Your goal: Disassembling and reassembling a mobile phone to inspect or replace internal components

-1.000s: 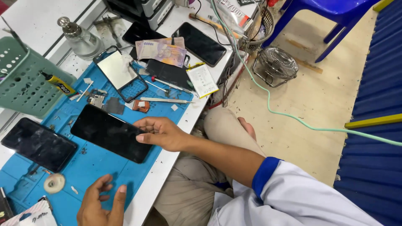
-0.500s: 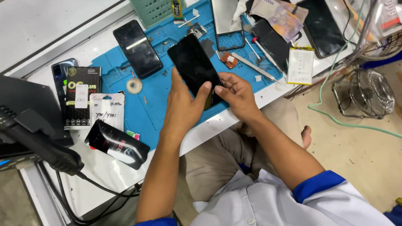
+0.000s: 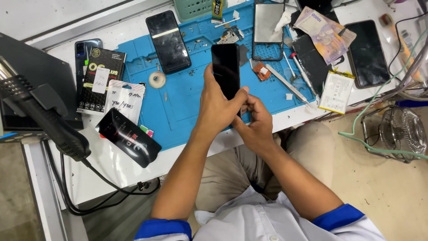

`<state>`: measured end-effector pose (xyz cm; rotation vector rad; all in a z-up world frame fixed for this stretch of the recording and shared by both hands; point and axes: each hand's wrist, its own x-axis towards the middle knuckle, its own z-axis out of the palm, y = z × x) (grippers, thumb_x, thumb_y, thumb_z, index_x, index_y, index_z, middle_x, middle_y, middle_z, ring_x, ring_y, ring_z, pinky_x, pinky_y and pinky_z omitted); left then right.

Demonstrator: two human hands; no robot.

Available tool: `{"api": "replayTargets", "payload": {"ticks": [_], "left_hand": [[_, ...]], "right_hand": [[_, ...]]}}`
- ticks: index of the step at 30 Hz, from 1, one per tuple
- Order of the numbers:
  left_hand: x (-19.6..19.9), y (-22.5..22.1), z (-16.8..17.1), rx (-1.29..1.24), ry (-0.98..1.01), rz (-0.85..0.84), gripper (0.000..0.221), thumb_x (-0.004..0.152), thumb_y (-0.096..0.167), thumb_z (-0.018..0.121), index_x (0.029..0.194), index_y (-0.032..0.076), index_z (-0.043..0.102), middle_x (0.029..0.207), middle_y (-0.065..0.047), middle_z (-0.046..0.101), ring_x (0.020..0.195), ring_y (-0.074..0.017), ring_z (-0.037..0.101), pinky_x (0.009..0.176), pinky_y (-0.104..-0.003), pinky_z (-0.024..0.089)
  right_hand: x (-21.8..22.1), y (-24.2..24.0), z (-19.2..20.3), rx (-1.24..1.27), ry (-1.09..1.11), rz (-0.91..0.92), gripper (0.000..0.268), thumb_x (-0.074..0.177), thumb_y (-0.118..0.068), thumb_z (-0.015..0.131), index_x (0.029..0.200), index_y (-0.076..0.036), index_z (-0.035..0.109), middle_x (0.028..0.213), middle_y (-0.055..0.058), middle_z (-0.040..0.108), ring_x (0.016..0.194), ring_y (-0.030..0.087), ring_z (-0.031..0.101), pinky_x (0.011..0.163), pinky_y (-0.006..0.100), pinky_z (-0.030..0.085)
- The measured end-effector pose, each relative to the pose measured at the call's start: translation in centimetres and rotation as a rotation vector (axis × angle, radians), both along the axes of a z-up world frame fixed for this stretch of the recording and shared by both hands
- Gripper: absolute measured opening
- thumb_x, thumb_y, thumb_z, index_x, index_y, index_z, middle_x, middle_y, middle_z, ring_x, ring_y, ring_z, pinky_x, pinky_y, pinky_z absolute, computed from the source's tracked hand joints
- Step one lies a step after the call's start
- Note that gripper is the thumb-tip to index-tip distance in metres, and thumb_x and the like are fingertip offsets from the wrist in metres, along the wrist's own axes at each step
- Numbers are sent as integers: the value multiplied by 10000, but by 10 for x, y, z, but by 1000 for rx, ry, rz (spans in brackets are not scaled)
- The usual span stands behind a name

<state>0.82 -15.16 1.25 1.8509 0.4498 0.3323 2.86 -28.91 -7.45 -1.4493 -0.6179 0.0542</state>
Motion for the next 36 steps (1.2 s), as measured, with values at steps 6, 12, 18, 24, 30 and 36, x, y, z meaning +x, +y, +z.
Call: {"api": "replayTargets", "payload": {"ticks": [6, 12, 18, 24, 30, 36], "left_hand": [[-4, 10, -57, -445, -339, -126, 787, 884, 203, 745, 1507, -48, 334, 1170, -182, 624, 986, -233, 665, 801, -386, 603], [-15, 4, -47, -945, -569, -230, 736, 841, 264, 798, 1418, -48, 462, 1311, -271, 598, 1133, -348, 680, 949, -493, 591], [-11, 0, -45, -1038, -548, -241, 671, 888, 295, 700, 1399, -83, 483, 1299, -271, 620, 1161, -321, 672, 1044, -500, 555], [16, 11, -58, -1119, -419, -302, 658, 904, 364, 580, 1410, -45, 485, 1199, -181, 664, 1076, -221, 683, 1033, -393, 555], [47, 37, -75, -1120, -392, -372, 690, 878, 399, 555, 1420, -23, 485, 1200, -197, 671, 1015, -263, 709, 947, -403, 598], [43, 47, -83, -1128, -440, -356, 691, 891, 413, 534, 1450, 12, 460, 1265, -211, 627, 1052, -304, 695, 968, -450, 591]], "right_hand": [[-12, 0, 41, -89, -125, 41, 517, 828, -112, 882, 1259, 22, 631, 1046, 107, 647, 888, 210, 630, 843, 370, 525], [-14, -11, 69, -184, -110, 96, 592, 818, -256, 887, 1300, -33, 626, 1287, 149, 554, 1159, 289, 562, 975, 408, 457], [-11, -5, 67, -207, -7, 115, 567, 847, -220, 861, 1310, -18, 604, 1288, 178, 543, 1196, 327, 561, 970, 435, 459], [1, -7, 62, -221, 22, 92, 499, 857, -170, 853, 1278, -12, 636, 1277, 183, 579, 1193, 334, 594, 950, 415, 479], [34, -28, 58, -318, -44, 43, 371, 910, -112, 791, 1243, 0, 674, 1207, 179, 661, 1112, 352, 669, 892, 416, 536], [79, -28, 85, -509, -169, -30, 273, 957, 10, 672, 1225, 63, 676, 1147, 251, 689, 1050, 422, 699, 848, 493, 568]]}}
